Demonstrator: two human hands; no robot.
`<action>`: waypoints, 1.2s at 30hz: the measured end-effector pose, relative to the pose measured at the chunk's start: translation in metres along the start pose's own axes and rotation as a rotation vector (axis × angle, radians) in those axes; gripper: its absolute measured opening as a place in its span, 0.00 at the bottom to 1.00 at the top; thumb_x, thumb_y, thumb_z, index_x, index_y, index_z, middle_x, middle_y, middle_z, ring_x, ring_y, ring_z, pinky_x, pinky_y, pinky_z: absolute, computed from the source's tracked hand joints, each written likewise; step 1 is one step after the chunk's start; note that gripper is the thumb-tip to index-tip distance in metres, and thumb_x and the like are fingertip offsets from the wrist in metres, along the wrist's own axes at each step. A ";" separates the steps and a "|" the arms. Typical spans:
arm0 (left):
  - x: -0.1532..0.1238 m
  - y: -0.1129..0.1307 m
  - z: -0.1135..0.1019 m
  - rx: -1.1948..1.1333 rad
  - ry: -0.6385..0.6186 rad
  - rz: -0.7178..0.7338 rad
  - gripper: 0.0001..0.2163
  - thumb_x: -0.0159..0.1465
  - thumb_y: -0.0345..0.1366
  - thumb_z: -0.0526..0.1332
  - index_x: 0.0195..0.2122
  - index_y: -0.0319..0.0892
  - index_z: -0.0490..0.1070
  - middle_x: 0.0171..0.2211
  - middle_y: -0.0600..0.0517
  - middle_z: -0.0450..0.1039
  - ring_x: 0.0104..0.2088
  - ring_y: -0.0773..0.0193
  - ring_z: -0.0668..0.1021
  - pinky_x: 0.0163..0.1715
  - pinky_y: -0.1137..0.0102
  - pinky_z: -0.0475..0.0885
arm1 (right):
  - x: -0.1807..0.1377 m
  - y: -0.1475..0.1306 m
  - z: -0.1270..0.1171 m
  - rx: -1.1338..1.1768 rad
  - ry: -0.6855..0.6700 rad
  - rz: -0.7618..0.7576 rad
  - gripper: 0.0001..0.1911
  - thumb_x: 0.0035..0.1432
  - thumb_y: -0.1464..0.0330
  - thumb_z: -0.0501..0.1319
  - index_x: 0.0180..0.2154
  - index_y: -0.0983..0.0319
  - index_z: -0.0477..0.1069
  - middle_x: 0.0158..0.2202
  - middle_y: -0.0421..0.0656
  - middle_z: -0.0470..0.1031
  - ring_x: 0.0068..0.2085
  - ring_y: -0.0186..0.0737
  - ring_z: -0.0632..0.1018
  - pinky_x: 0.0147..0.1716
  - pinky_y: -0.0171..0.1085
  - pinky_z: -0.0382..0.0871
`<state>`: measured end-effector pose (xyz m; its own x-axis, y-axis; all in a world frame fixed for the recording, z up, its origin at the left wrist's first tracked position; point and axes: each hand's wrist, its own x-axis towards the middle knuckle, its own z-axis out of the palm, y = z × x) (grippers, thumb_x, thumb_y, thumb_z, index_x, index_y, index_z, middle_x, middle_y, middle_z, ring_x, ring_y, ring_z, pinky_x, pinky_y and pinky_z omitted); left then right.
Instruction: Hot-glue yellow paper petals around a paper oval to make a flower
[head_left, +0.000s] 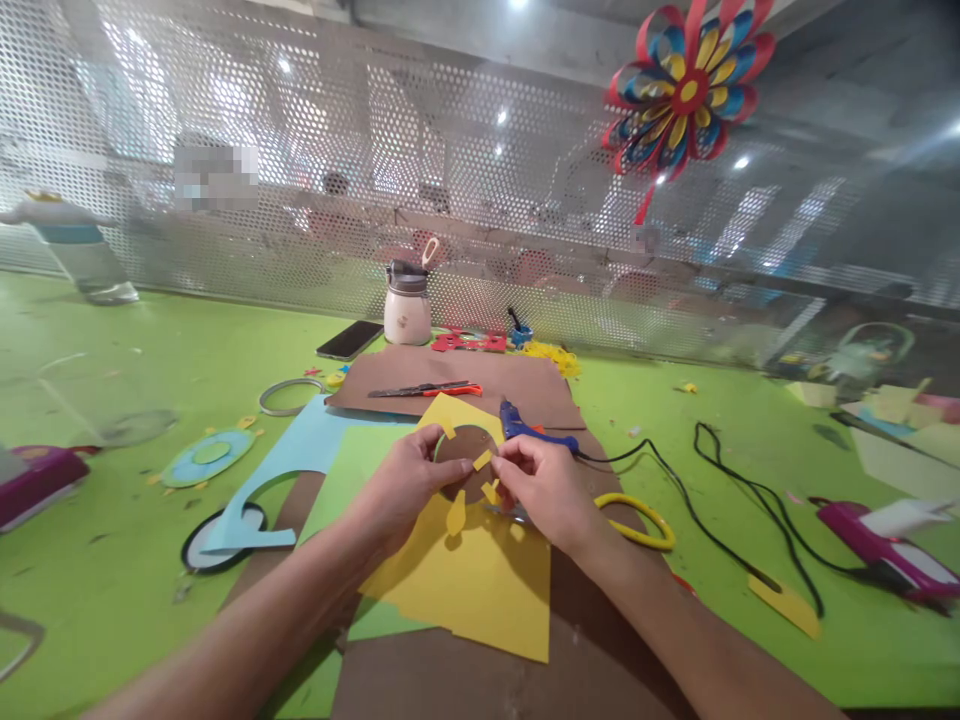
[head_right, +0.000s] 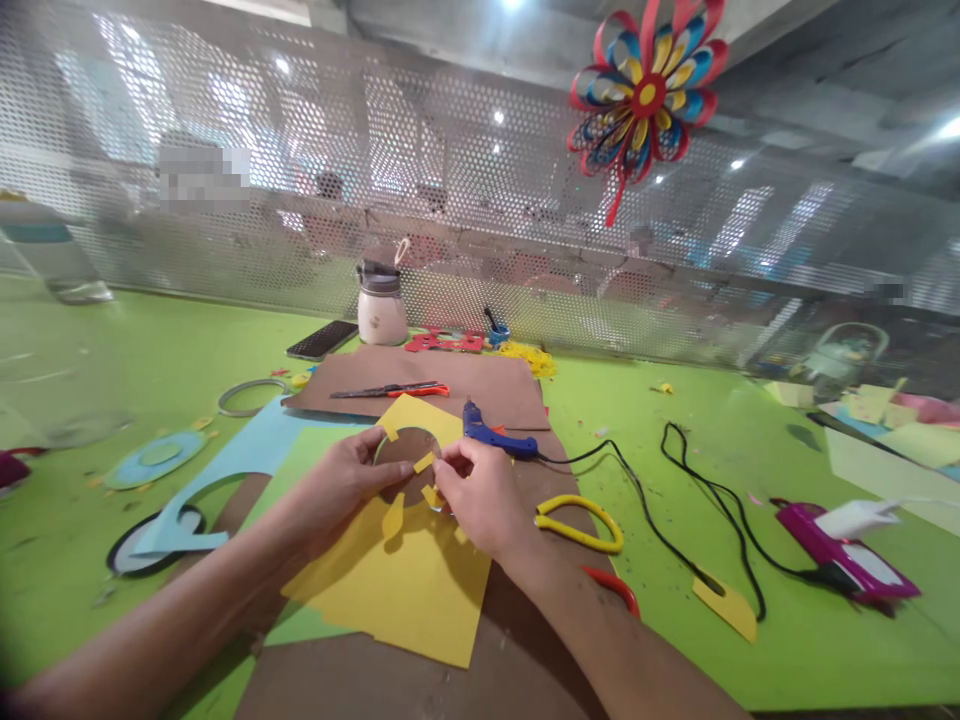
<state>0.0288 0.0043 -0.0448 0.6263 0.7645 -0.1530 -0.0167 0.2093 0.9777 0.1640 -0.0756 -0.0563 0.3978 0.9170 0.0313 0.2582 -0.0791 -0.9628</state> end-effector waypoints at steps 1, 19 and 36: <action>0.000 -0.001 0.000 -0.002 -0.003 -0.003 0.12 0.45 0.33 0.68 0.31 0.40 0.70 0.22 0.54 0.73 0.21 0.63 0.75 0.23 0.69 0.68 | 0.000 0.000 0.000 0.004 -0.004 -0.003 0.06 0.52 0.66 0.58 0.28 0.63 0.69 0.20 0.38 0.69 0.21 0.32 0.70 0.20 0.31 0.69; 0.004 -0.008 0.001 0.042 -0.011 0.081 0.07 0.49 0.31 0.64 0.29 0.40 0.68 0.21 0.57 0.70 0.20 0.69 0.69 0.21 0.75 0.61 | 0.006 0.011 0.002 -0.043 -0.032 0.019 0.10 0.49 0.62 0.63 0.28 0.63 0.69 0.24 0.39 0.70 0.23 0.33 0.70 0.19 0.32 0.69; 0.003 -0.004 0.000 0.010 0.031 0.018 0.10 0.50 0.31 0.63 0.34 0.41 0.69 0.23 0.55 0.74 0.22 0.63 0.75 0.24 0.69 0.69 | 0.006 0.009 -0.002 0.136 -0.019 0.080 0.06 0.48 0.66 0.62 0.25 0.62 0.68 0.18 0.36 0.69 0.18 0.32 0.71 0.17 0.32 0.67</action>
<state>0.0310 0.0059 -0.0492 0.6015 0.7866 -0.1397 -0.0198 0.1895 0.9817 0.1706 -0.0713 -0.0648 0.3948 0.9174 -0.0504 0.1042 -0.0992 -0.9896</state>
